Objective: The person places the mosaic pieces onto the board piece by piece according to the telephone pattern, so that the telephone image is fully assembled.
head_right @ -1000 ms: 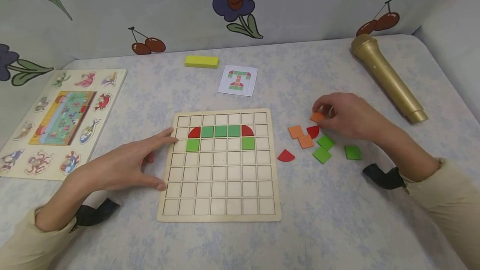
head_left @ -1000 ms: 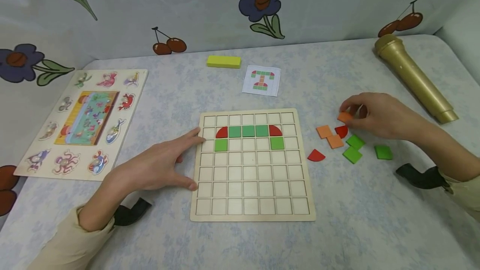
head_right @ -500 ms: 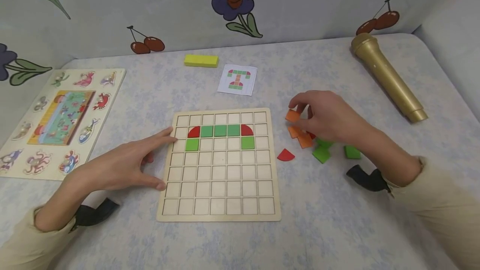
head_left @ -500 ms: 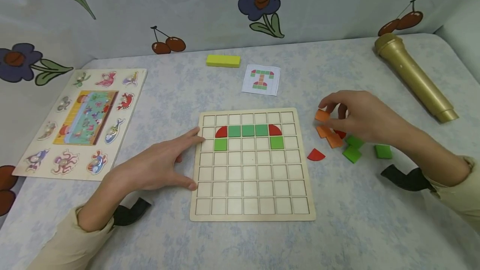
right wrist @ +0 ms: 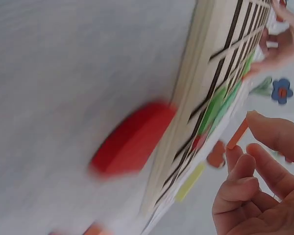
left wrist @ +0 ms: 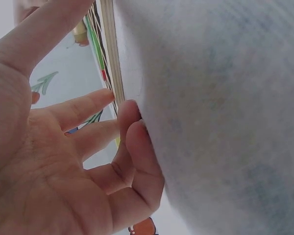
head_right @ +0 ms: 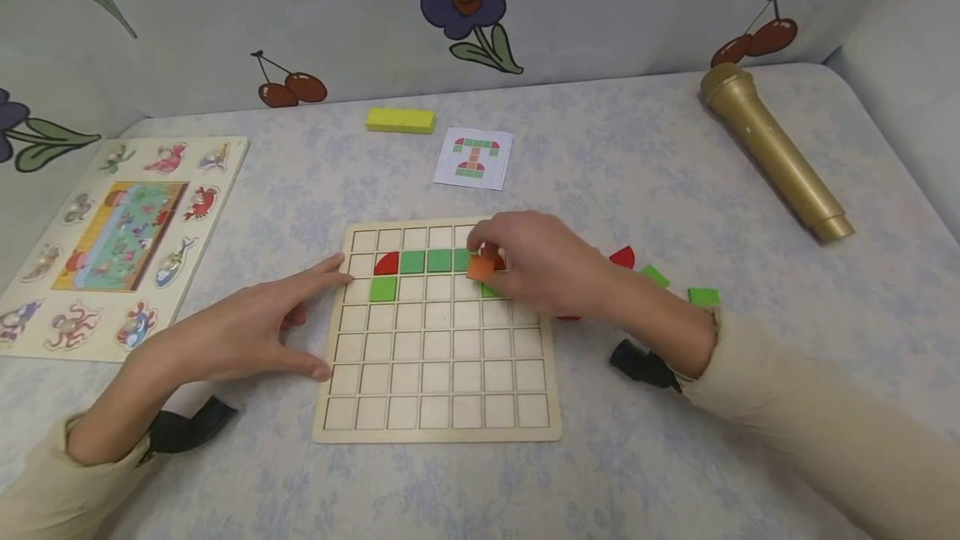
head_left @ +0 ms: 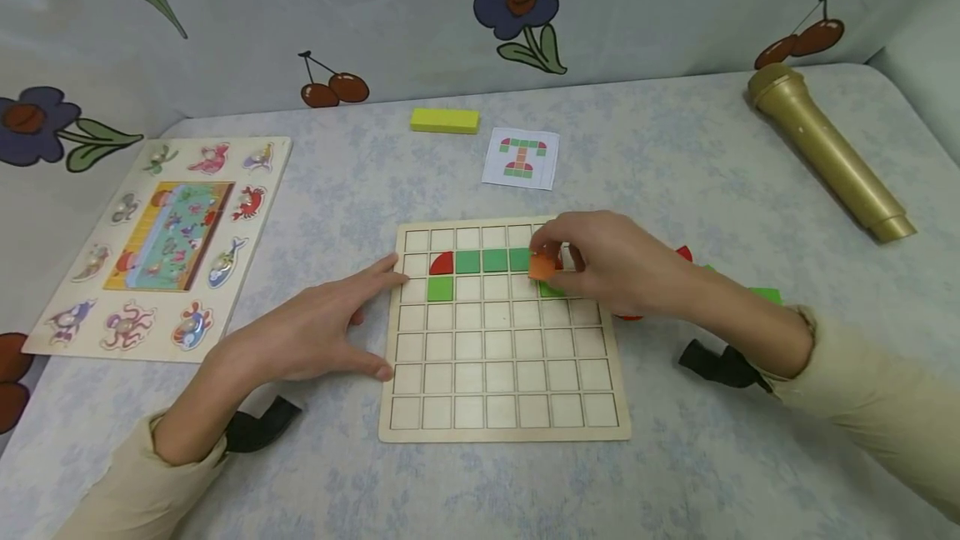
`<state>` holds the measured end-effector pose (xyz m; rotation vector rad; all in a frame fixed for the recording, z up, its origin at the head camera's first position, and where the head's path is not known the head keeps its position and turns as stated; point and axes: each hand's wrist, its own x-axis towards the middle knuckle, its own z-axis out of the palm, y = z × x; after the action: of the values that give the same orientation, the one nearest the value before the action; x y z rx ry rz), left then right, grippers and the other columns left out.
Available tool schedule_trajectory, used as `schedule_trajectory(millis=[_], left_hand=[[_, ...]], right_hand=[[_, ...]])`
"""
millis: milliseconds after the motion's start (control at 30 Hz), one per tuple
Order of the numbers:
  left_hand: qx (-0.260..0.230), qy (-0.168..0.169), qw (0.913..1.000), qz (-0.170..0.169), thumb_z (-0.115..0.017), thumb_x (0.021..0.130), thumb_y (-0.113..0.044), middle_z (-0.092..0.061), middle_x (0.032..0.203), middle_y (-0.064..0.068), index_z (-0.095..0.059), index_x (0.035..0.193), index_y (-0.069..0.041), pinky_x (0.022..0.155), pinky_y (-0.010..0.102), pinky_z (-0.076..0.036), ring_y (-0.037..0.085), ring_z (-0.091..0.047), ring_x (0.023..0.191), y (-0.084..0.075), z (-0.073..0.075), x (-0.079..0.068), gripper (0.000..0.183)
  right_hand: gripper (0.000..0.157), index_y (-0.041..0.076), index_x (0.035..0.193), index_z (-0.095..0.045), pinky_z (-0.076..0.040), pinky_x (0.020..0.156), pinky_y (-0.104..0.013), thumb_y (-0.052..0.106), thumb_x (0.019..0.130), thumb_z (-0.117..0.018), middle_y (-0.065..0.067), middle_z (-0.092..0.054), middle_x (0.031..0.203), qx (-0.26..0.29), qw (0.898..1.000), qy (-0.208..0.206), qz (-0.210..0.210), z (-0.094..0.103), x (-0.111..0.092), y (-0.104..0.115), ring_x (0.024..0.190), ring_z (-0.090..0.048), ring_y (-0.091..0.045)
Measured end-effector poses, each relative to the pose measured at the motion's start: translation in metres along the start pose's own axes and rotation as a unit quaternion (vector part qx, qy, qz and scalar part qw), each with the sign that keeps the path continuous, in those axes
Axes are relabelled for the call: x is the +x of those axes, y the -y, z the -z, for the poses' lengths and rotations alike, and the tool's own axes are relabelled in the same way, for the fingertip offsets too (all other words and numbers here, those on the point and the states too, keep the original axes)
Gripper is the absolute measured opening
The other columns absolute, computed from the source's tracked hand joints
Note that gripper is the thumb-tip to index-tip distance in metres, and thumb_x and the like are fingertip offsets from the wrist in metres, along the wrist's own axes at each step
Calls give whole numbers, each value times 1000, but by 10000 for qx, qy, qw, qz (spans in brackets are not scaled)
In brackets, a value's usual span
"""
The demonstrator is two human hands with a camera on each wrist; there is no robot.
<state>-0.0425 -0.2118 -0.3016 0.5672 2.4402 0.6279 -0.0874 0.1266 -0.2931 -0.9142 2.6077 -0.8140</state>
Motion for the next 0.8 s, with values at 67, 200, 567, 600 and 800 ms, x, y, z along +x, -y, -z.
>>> schedule_trajectory(millis=[67,200,567,600,800], left_hand=[[-5,-6,10000,5,-87,73,-43,-12,164,2,-36,153,-17,83,38,-46,16,-59,98,0,0,-1,99],[-23,-2,10000,-63,-86,73,-45,-12,164,4,-36,152,-16,82,38,-46,16,-58,96,1,0,-1,98],[8,1,10000,-40,-87,73,-44,-13,164,3,-36,152,-16,82,38,-46,17,-58,95,1,1,0,98],[7,1,10000,-40,-87,73,-44,-13,164,3,-36,152,-16,82,38,-46,17,-58,95,1,1,0,98],[10,8,10000,-42,-86,74,-44,-12,164,4,-36,152,-16,83,39,-46,17,-59,97,1,1,0,98]], right_hand=[[22,8,107,-69,-45,70,-34,6,86,-74,2,-61,87,-65,9997,68,210,-7,7,5,76,-53,-17],[23,6,109,-69,-45,78,-34,6,86,-73,1,-63,95,-186,9987,205,432,-18,17,14,84,-55,-18],[19,8,105,-69,-45,77,-34,3,87,-69,1,-62,94,-321,9970,230,667,-30,29,22,81,-54,-16],[19,8,104,-69,-45,77,-34,2,87,-68,1,-61,93,-310,9969,242,674,-31,29,22,81,-54,-15],[19,9,102,-69,-44,75,-35,-1,86,-65,2,-59,90,-297,9967,259,705,-33,30,21,79,-52,-15]])
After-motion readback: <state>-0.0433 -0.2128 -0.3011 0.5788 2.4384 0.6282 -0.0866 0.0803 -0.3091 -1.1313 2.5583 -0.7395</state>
